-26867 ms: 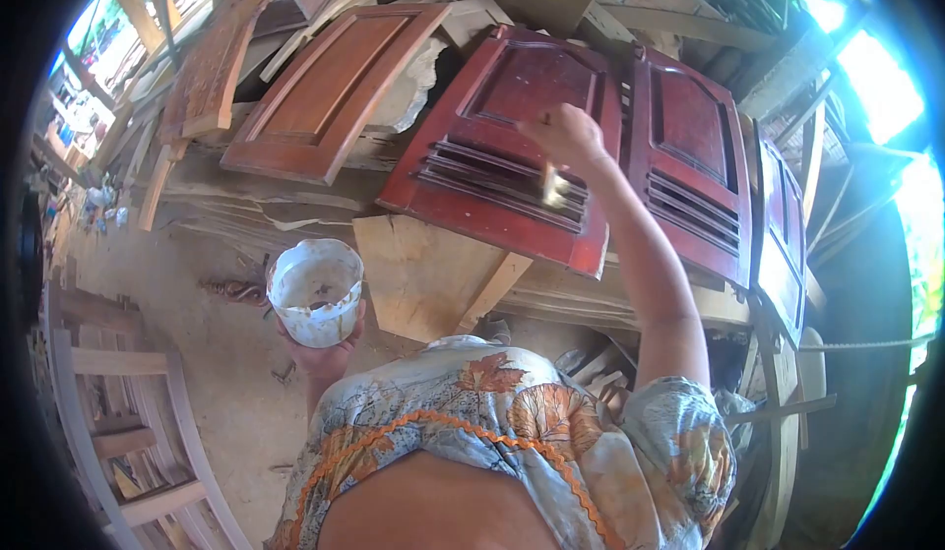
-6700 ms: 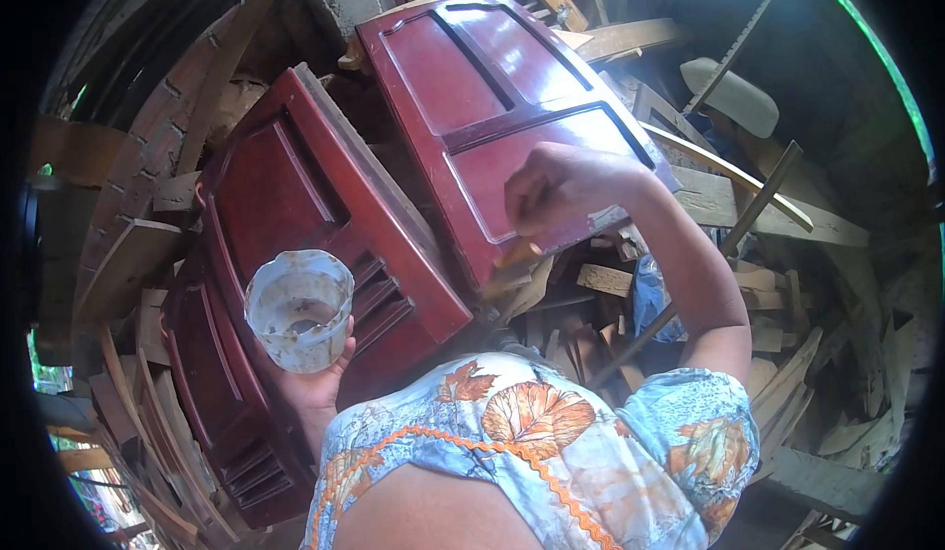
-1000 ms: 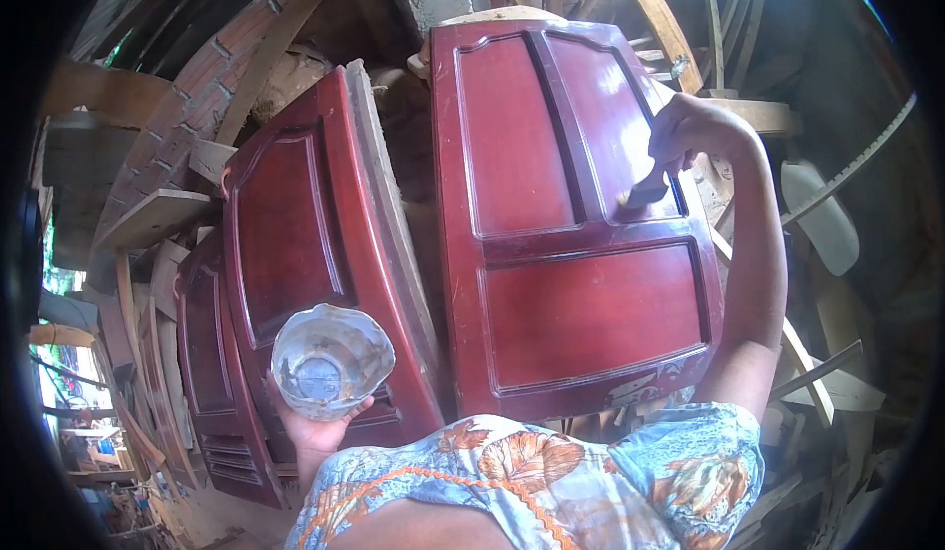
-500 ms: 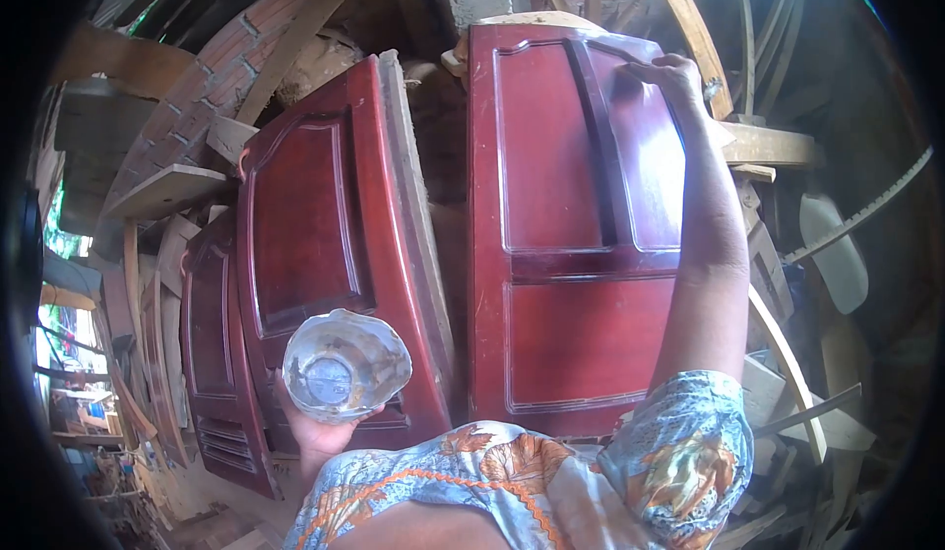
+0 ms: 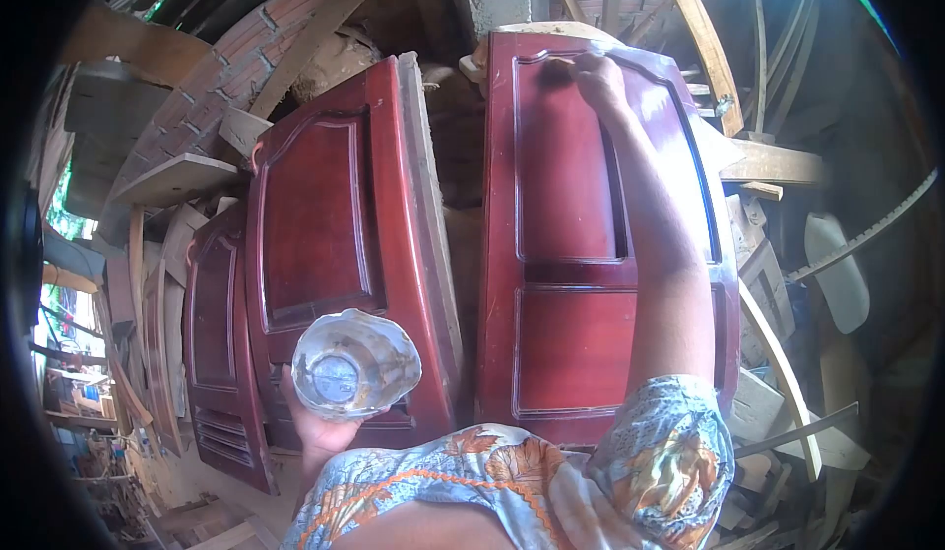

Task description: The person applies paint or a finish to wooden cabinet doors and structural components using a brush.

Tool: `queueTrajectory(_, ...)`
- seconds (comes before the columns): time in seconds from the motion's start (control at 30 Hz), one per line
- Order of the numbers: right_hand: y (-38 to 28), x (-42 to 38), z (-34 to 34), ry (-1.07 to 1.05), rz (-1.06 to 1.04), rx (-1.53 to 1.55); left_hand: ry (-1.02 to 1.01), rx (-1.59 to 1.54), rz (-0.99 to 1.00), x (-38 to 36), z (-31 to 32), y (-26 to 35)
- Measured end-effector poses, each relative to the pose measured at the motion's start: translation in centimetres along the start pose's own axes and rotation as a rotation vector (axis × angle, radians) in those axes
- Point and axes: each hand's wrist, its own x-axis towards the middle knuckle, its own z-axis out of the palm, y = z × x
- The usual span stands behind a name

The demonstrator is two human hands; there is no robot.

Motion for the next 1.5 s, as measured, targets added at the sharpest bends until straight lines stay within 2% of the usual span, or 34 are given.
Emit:
queueTrajectory(0.03, -0.5, -0.6, 0.0, 0.000, -0.002, 0.001, 0.000, -0.001, 0.002, 0.0, -0.1, 0.0)
queueTrajectory(0.13, -2.8, -3.2, -0.6, -0.236, -0.108, 0.260, 0.002, -0.013, -0.008, 0.1, -0.2, 0.0)
queueTrajectory(0.17, -3.9, -4.5, -1.6, -0.235, -0.107, 0.257, -0.006, -0.017, -0.008, 0.1, -0.2, 0.0)
queueTrajectory(0.23, -6.8, -7.5, -4.4, -0.361, -0.118, 0.231, -0.015, -0.026, -0.009, 0.2, 0.0, -0.1)
queueTrajectory(0.27, -6.8, -8.5, -5.4, -0.362, -0.119, 0.227, -0.033, -0.004, -0.003, 0.2, 0.2, 0.0)
queueTrajectory(0.33, -6.5, -10.2, -7.6, -0.549, -0.116, 0.332, -0.052, 0.014, -0.002, 0.1, 0.5, 0.0)
queueTrajectory(0.37, -7.2, -11.1, -9.0, -0.548, -0.114, 0.328, -0.037, 0.014, 0.002, 0.1, 0.6, 0.0)
queueTrajectory(0.43, -9.5, -12.4, -12.3, -0.774, 0.079, 0.382, -0.028, 0.014, 0.001, 0.1, 0.7, 0.0)
queueTrajectory(0.5, -10.1, -12.8, -13.4, -0.792, 0.083, 0.406, -0.042, 0.024, -0.004, 0.1, 0.7, 0.1)
queueTrajectory(0.57, -10.1, -12.8, -13.8, -0.931, 0.196, 0.499, -0.054, 0.038, -0.004, 0.1, 0.6, 0.2)
queueTrajectory(0.63, -8.8, -11.8, -13.1, -0.942, 0.209, 0.527, -0.062, 0.051, 0.003, 0.1, 0.4, 0.2)
queueTrajectory(0.73, -5.8, -8.7, -12.4, -0.816, 0.295, 0.487, -0.029, 0.068, 0.012, 0.0, 0.6, 0.1)
queueTrajectory(0.77, -3.8, -7.5, -12.1, -0.727, 0.097, 0.390, -0.018, 0.062, 0.009, -0.1, 0.8, 0.1)
queueTrajectory(0.83, -1.2, -4.7, -10.9, -0.522, 0.166, 0.469, -0.006, 0.054, 0.005, -0.1, 0.9, 0.2)
queueTrajectory(0.87, -0.3, -3.5, -9.8, -0.522, 0.168, 0.469, -0.017, 0.074, 0.002, -0.1, 0.8, 0.3)
queueTrajectory(0.93, 0.6, -1.8, -8.2, -0.296, 0.157, 0.469, -0.030, 0.097, -0.002, -0.1, 0.8, 0.3)
queueTrajectory(1.03, 4.0, 1.0, -3.7, -0.103, -0.187, -0.132, -0.039, 0.080, -0.010, -0.1, 0.6, 0.3)
queueTrajectory(1.07, 4.0, 1.1, -2.8, -0.081, -0.207, -0.229, -0.029, 0.065, -0.004, 0.0, 0.5, 0.2)
queueTrajectory(1.1, 4.0, 0.8, -1.8, -0.045, -0.091, -0.105, -0.021, 0.051, 0.001, 0.0, 0.5, 0.2)
queueTrajectory(1.17, 4.3, -0.5, -1.2, -0.009, -0.151, -0.025, -0.030, 0.048, -0.003, 0.0, 1.0, 0.3)
queueTrajectory(1.2, 3.8, -1.3, -1.6, -0.010, -0.146, -0.029, -0.039, 0.040, -0.004, 0.0, 1.1, 0.3)
queueTrajectory(1.27, 1.1, -3.3, -4.5, -0.205, -0.085, -0.089, -0.052, 0.036, -0.008, 0.1, 0.8, 0.3)
queueTrajectory(1.3, -2.9, -5.0, -7.0, -0.300, -0.084, -0.268, -0.065, 0.030, -0.005, 0.1, 0.7, 0.3)
queueTrajectory(1.37, -7.4, -7.7, -11.6, -0.513, -0.262, -0.407, -0.079, 0.020, -0.013, 0.2, 0.8, 0.3)
queueTrajectory(1.4, -4.5, -7.3, -12.2, -0.597, -0.728, -0.598, -0.091, 0.014, -0.013, 0.2, 0.9, 0.3)
queueTrajectory(1.43, -6.2, -8.6, -13.5, -0.710, -0.528, -0.500, -0.096, 0.012, -0.021, 0.2, 1.0, 0.4)
queueTrajectory(1.5, -11.0, -12.3, -16.8, -0.751, 0.143, -0.084, -0.078, 0.033, -0.022, 0.2, 1.1, 0.5)
